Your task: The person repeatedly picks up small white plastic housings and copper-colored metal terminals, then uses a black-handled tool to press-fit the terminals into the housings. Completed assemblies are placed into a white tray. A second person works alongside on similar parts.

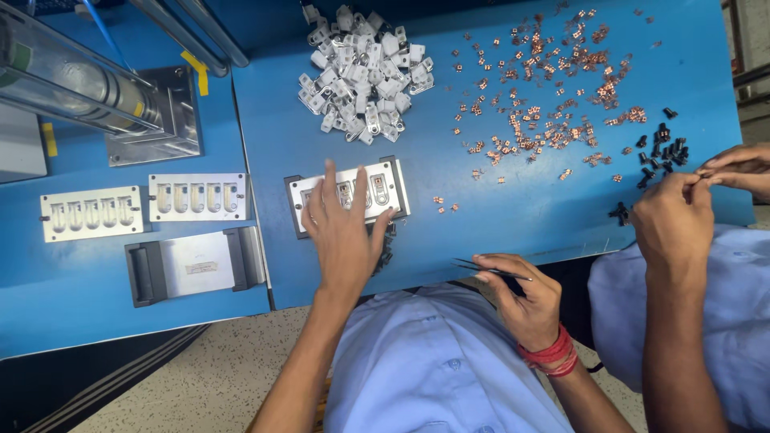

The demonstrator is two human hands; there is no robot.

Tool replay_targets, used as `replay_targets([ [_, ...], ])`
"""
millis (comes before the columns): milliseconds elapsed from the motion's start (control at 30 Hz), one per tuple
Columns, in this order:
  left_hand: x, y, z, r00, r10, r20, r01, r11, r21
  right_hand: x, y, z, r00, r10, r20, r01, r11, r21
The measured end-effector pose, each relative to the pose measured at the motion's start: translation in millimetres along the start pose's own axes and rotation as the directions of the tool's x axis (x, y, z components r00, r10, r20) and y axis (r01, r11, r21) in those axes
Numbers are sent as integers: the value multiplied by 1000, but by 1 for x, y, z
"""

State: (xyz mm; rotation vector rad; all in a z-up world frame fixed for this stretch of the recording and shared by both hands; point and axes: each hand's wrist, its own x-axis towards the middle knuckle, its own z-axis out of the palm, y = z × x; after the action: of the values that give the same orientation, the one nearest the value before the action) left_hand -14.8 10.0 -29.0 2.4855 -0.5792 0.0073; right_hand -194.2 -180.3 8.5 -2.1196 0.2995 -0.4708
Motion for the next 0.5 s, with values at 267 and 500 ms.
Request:
replay_targets([
  [267, -44, -21, 67, 573, -558, 600, 487, -358, -797, -1, 1, -1, 998, 60, -6, -60, 998, -6],
  [500, -43, -19, 41, 694, -636, 337, 191, -288, -938, -4, -15, 13, 996, 28, 90, -31, 999, 35],
])
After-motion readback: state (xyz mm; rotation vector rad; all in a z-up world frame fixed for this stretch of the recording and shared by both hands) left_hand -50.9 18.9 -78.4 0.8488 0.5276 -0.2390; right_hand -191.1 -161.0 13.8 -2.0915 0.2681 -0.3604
